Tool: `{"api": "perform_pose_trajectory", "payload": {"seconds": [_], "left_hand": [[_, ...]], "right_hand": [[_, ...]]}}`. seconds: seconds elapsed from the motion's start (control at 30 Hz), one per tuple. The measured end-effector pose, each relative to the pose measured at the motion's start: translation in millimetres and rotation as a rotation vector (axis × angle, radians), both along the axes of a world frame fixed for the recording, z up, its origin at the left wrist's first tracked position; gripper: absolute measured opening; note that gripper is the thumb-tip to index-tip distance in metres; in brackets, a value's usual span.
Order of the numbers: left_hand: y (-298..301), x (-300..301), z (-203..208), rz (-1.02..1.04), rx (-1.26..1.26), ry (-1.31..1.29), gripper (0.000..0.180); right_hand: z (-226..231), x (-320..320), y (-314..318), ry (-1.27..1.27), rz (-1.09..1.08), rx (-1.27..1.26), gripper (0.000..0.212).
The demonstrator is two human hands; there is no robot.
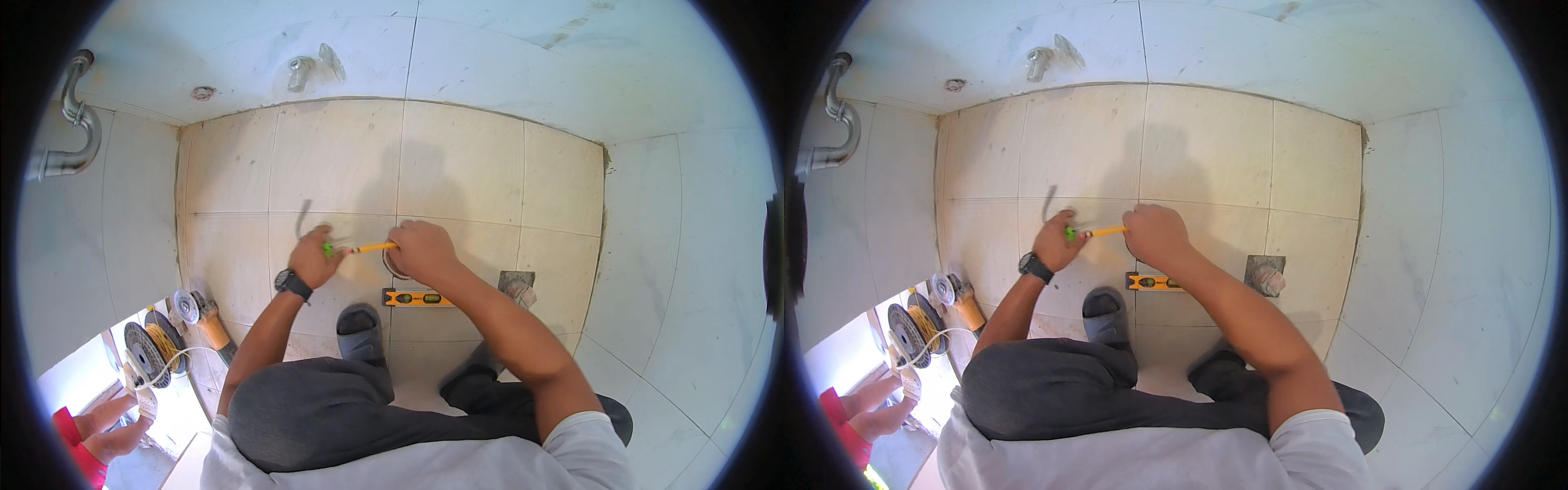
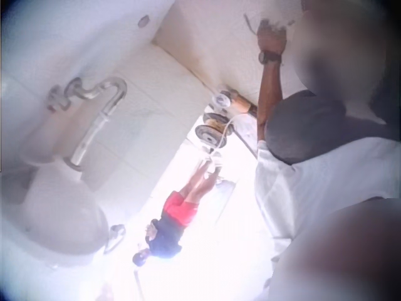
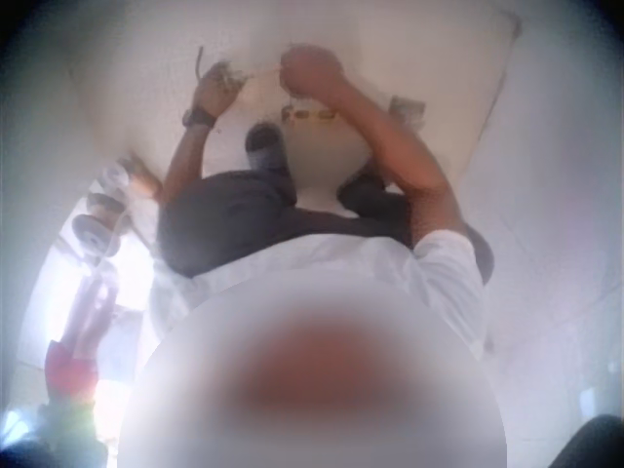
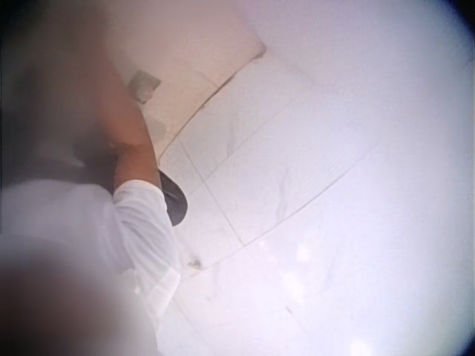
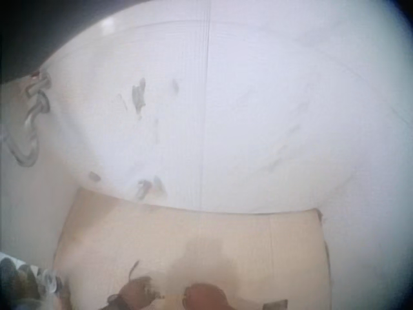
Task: The person uses an angle grinder to cut a circular hole in a tiled floor, then wipes the area with a cloth. They measure and mark the floor around the hole using a tape measure, spirit level, and pencil to establish alignment lines.
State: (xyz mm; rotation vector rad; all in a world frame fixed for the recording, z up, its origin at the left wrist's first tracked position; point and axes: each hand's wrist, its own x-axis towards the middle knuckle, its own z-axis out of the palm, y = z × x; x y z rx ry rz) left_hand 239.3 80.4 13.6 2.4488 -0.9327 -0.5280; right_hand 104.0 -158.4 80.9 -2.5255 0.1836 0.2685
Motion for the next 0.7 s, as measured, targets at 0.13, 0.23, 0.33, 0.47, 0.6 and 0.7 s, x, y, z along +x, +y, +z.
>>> {"api": "perform_pose_trajectory", "payload": {"seconds": [0.13,0.23,0.33,0.47,0.6,0.7], "left_hand": [[37,8,2,0.234,0.197,0.037,0.065],[37,-3,8,0.292,0.309,0.019,0.068],[22,-17,17,0.272,0.473,-0.219,0.072],[-1,0,25,0.156,0.228,-0.478,0.067],[-39,37,17,0.042,-0.211,-0.268,0.058],[-67,45,7,-0.065,-0.316,-0.145,0.052]], "right_hand": [[5,-69,-15,0.123,0.231,0.035,0.026],[-18,-108,-18,0.396,0.283,-0.122,0.038],[-37,-124,-19,0.388,0.284,-0.150,0.044],[-27,-105,-27,0.278,0.180,0.094,0.047],[-15,-35,-29,0.211,-0.385,0.299,0.055],[-27,19,-33,0.126,-0.628,0.215,0.057]]}}
